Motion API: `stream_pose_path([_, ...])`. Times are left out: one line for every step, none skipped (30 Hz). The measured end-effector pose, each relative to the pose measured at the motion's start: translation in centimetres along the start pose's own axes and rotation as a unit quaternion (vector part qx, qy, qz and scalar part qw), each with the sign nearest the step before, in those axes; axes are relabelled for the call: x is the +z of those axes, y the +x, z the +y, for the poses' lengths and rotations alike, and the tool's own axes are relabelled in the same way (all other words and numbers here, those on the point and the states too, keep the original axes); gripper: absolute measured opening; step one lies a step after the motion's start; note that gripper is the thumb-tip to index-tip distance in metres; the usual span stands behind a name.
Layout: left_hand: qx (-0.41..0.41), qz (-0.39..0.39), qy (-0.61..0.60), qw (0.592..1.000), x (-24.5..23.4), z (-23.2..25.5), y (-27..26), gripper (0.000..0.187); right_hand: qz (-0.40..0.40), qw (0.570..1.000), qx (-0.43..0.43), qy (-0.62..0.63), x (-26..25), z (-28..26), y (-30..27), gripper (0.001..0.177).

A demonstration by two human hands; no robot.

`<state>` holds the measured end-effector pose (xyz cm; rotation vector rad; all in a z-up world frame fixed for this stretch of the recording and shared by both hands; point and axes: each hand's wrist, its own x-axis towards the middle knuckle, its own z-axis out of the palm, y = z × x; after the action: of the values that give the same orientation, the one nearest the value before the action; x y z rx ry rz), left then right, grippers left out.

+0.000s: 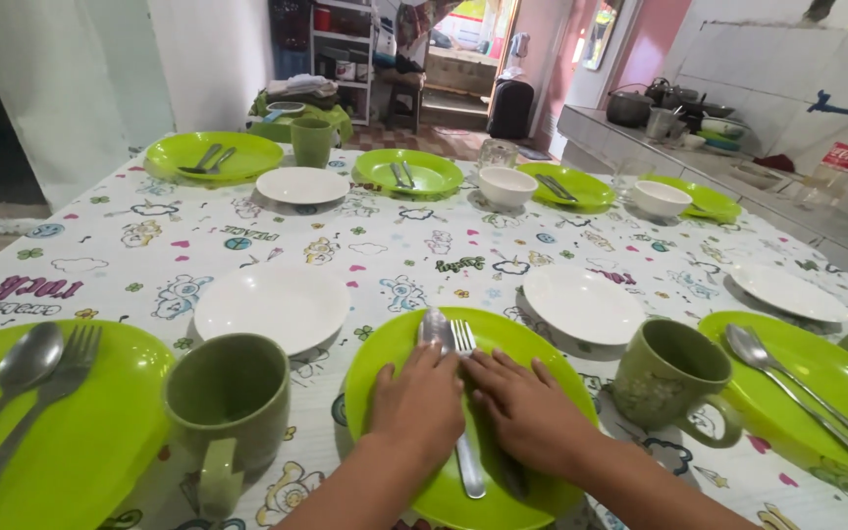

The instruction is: The person is setting a dining table with plates, cutlery, and cups.

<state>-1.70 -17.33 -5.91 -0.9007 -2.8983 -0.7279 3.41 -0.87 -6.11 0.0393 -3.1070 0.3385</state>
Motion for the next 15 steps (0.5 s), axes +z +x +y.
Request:
stream_pose_path([0.001, 0.001, 0.001, 1.0, 0.2, 0.0, 0.1, 0.045, 0.002, 1.0, 0.0, 0.0, -0.1, 0.2, 0.0, 0.059])
stream_pose_path([-0.001, -0.008, 0.007, 1.0, 0.5, 0.0, 0.1, 0.044, -0.002, 1.0, 0.002, -0.008, -0.1, 0.5, 0.0, 0.057])
stream_pose_path([-0.002, -0.017, 0.013, 1.0, 0.8, -0.1, 0.1, 0.042, -0.006, 1.0, 0.004, -0.016, -0.1, 0.7, 0.0, 0.054])
stream_pose_path([-0.003, -0.015, 0.013, 1.0, 1.2, -0.1, 0.3, 0.042, -0.006, 1.0, 0.002, -0.016, -0.3, 0.6, -0.2, 0.054])
stream_pose_path([-0.003, -0.01, 0.016, 1.0, 1.5, -0.2, 0.3, 0.043, -0.009, 1.0, 0.006, -0.017, -0.5, 0.6, -0.4, 0.057])
stream_pose_path([-0.003, -0.005, 0.019, 1.0, 1.8, -0.3, 0.5, 0.043, -0.012, 1.0, 0.01, -0.018, -0.7, 0.5, -0.5, 0.059])
stream_pose_path([-0.003, -0.002, 0.019, 1.0, 1.6, -0.2, 0.5, 0.043, -0.011, 1.0, 0.008, -0.019, -0.9, 0.5, -0.5, 0.059])
stream_pose_path([-0.002, -0.005, 0.025, 1.0, 1.5, -0.2, 0.4, 0.043, -0.012, 1.0, 0.001, -0.019, -1.0, 0.6, -0.6, 0.056])
stream_pose_path([-0.001, -0.007, 0.031, 0.999, 1.4, -0.1, 0.4, 0.044, -0.012, 1.0, -0.007, -0.02, -1.0, 0.6, -0.6, 0.053])
stream_pose_path([-0.002, -0.007, 0.032, 0.999, 1.6, -0.1, 0.4, 0.044, -0.013, 1.0, -0.008, -0.019, -0.9, 0.7, -0.5, 0.053])
stream_pose_path([-0.004, -0.008, 0.03, 0.999, 1.8, -0.2, 0.4, 0.043, -0.012, 1.0, -0.01, -0.024, -0.8, 0.7, -0.5, 0.053])
stream_pose_path([-0.004, -0.008, 0.029, 1.0, 1.8, -0.2, 0.5, 0.042, -0.01, 0.999, -0.012, -0.031, -0.8, 0.7, -0.3, 0.053])
stream_pose_path([-0.005, -0.007, 0.03, 1.0, 1.3, 0.0, 0.2, 0.042, -0.009, 0.999, -0.013, -0.03, -0.8, 0.7, -0.3, 0.053])
stream_pose_path([-0.013, -0.017, 0.024, 0.999, 0.7, 0.4, 0.1, 0.041, -0.01, 1.0, -0.017, -0.024, -0.8, 0.7, -0.3, 0.053])
stream_pose_path([-0.021, -0.027, 0.018, 0.999, 0.2, 0.8, -0.1, 0.039, -0.01, 1.0, -0.021, -0.018, -0.8, 0.8, -0.2, 0.054])
